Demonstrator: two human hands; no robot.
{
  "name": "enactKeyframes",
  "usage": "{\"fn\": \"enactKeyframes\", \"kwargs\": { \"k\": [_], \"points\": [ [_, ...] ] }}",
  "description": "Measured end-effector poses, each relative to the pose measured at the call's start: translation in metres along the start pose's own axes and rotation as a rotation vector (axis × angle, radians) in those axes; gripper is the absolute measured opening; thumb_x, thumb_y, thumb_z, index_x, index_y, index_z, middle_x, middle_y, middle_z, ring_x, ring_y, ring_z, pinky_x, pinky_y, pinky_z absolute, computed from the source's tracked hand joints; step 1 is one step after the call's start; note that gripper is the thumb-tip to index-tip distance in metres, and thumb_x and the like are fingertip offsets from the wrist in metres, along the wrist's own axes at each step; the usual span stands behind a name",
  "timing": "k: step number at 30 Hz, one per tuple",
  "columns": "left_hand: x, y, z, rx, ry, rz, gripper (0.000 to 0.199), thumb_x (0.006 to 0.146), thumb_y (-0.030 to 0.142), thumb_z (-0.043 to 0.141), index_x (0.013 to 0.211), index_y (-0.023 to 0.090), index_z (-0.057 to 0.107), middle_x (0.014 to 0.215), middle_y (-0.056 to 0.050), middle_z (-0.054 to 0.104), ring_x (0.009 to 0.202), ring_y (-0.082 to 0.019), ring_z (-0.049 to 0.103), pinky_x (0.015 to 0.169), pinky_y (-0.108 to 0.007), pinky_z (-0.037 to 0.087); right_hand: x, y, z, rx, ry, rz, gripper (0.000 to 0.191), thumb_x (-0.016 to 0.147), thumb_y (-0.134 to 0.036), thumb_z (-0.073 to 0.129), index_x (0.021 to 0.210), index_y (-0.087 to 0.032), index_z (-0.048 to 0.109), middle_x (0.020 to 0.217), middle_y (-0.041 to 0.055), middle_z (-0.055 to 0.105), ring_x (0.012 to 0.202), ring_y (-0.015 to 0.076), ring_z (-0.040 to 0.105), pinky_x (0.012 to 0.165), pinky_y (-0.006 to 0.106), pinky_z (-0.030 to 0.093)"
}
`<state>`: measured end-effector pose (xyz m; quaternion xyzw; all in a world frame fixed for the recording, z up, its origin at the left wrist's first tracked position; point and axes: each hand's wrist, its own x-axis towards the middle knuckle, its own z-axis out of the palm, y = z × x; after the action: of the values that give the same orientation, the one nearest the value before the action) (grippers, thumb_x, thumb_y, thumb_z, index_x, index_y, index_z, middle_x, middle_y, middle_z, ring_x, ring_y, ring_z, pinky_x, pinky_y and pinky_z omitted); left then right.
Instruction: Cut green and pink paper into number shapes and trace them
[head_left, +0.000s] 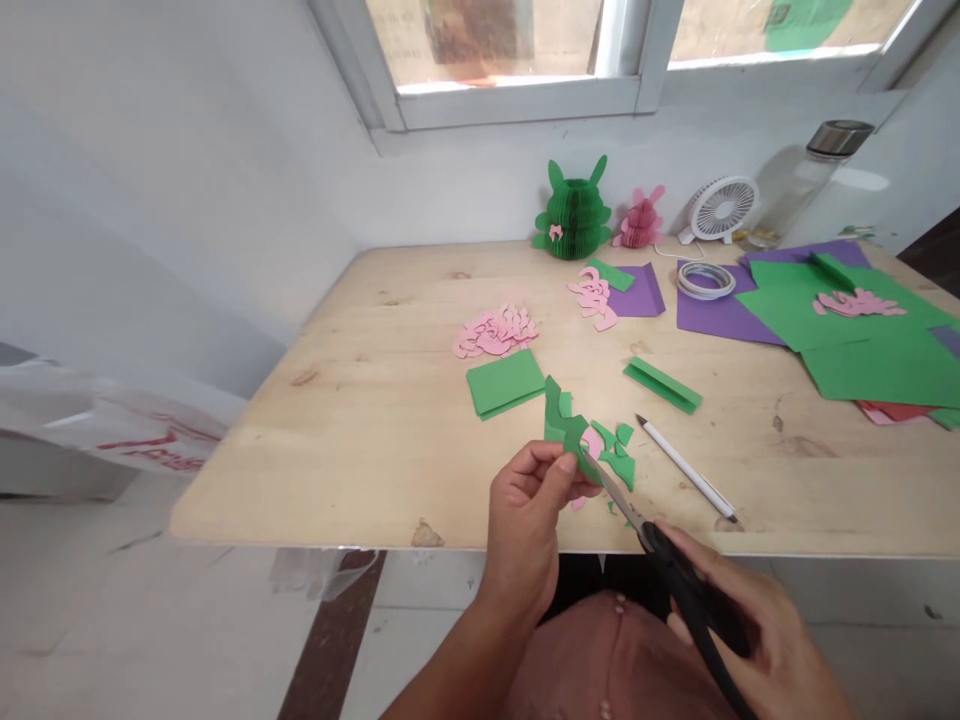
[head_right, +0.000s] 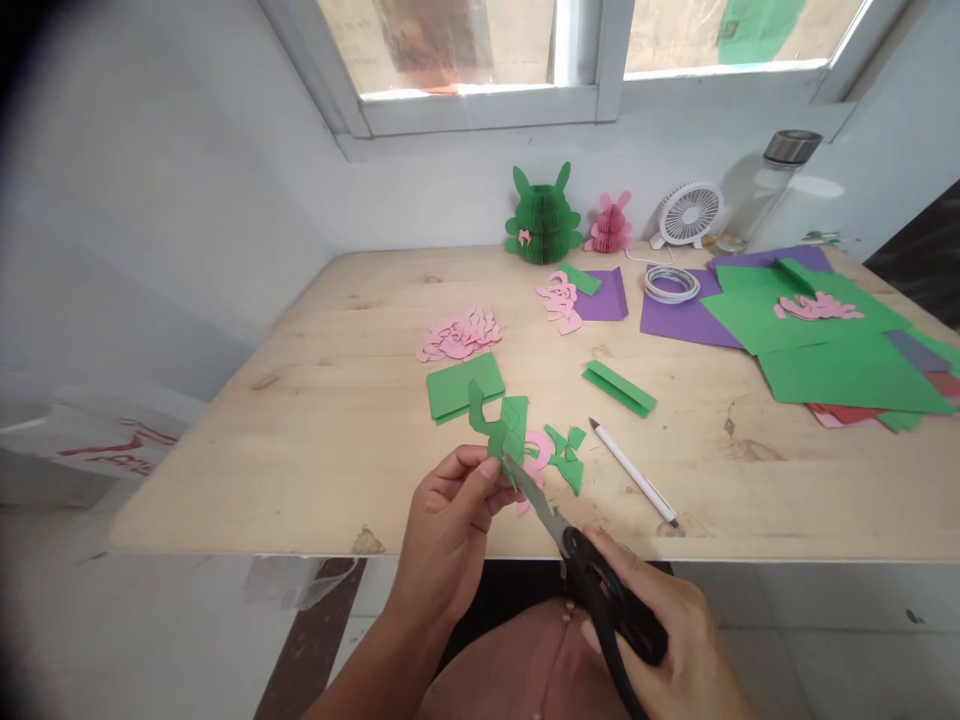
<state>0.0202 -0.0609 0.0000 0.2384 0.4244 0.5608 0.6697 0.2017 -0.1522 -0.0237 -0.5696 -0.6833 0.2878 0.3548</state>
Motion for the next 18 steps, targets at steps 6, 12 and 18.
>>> {"fn": "enactKeyframes", "kwargs": {
  "k": [6,12,18],
  "points": [
    [0.0004,0.0027,-0.0012,0.001,-0.043,-0.019,0.016,0.073,0.026,0.073,0.075,0.015,0.062,0.071,-0.001,0.066,0.065,-0.012,0.059,0.067,-0.027,0.052,-0.0021,0.0042,-0.0009,-0.002,-0.025,0.038,0.049,0.079,-0.022,0.067,0.128,-0.023,0.062,0.123,0.0054,0.065,0.107,0.0216,0.066,0.088,0.022,0.051],
    [0.002,0.0038,-0.0032,0.038,-0.055,-0.006,0.016,0.074,0.028,0.072,0.074,0.015,0.063,0.072,-0.002,0.066,0.068,-0.013,0.06,0.07,-0.028,0.051,-0.0031,0.0074,-0.0019,-0.002,-0.035,0.055,0.052,0.078,-0.02,0.068,0.129,-0.025,0.061,0.122,0.004,0.067,0.108,0.0221,0.065,0.09,0.023,0.051],
    [0.003,0.0041,-0.0046,0.061,-0.062,-0.007,0.015,0.075,0.027,0.071,0.076,0.015,0.062,0.072,-0.002,0.067,0.069,-0.015,0.06,0.07,-0.029,0.05,-0.0016,0.0074,-0.0005,0.022,-0.031,0.041,0.054,0.078,-0.018,0.067,0.13,-0.027,0.059,0.121,0.0021,0.067,0.108,0.0212,0.065,0.089,0.023,0.051]
  ]
}}
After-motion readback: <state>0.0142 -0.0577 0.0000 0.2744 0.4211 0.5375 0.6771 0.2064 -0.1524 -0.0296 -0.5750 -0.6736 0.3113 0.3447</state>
